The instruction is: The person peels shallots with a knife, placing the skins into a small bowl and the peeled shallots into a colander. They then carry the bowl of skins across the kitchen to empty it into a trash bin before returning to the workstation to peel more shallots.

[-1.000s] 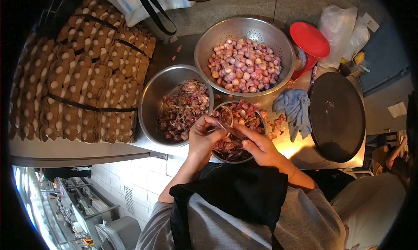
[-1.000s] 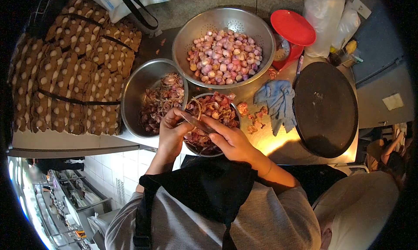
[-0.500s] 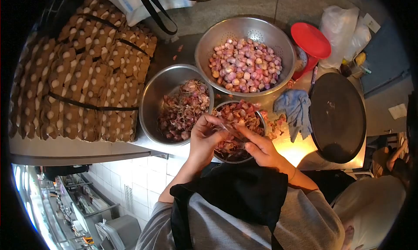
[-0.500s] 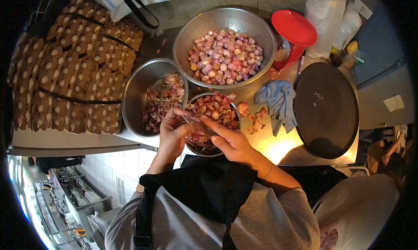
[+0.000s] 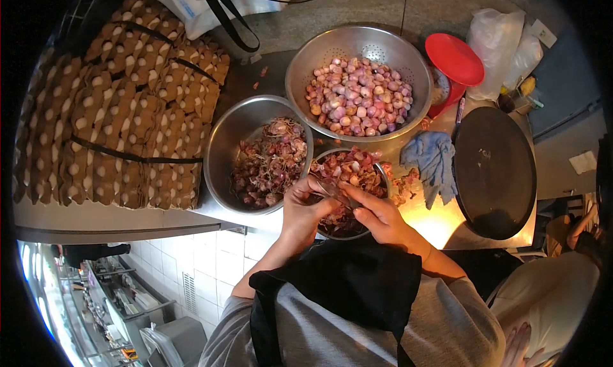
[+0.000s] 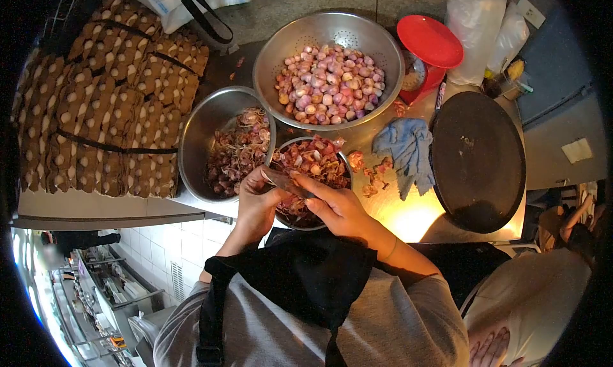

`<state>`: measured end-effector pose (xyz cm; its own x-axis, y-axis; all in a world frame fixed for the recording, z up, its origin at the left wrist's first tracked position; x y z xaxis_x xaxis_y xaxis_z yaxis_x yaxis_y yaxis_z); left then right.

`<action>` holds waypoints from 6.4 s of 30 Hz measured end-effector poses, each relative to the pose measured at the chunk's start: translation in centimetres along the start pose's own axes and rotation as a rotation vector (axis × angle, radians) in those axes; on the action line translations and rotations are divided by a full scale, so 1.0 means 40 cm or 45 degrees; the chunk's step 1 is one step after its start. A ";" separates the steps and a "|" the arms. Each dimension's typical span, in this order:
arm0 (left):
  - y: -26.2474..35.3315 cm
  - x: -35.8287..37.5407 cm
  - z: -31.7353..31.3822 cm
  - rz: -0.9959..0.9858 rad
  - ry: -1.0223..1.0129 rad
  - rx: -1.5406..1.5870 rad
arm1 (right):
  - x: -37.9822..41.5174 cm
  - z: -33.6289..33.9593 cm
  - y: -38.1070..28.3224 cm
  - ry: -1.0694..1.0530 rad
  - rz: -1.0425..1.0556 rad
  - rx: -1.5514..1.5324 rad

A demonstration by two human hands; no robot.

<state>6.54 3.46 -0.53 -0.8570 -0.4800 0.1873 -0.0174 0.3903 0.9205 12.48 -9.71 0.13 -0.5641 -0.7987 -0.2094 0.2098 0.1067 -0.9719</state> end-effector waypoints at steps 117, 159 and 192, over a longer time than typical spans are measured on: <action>0.037 0.062 -0.029 -0.316 0.140 -0.155 | 0.018 -0.012 0.005 -0.009 -0.212 -0.238; 0.014 0.044 -0.023 0.177 0.094 0.244 | 0.003 0.017 0.020 0.065 -0.331 -0.203; -0.012 0.029 0.001 0.172 0.005 0.236 | 0.004 -0.028 -0.014 0.020 -0.313 -0.287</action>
<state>5.56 2.75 -0.76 -0.8559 -0.4166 0.3065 0.0029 0.5887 0.8083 11.37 -9.25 0.53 -0.5883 -0.8079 0.0343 -0.1152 0.0418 -0.9925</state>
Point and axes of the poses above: each hand's wrist, its own x-axis away from the middle knuckle, its own z-axis out of the back of the hand, y = z × x, the point moved 6 cm from there along -x, towards the middle knuckle, and after that the axes turned 3 degrees about y, right-handed, at the moved point
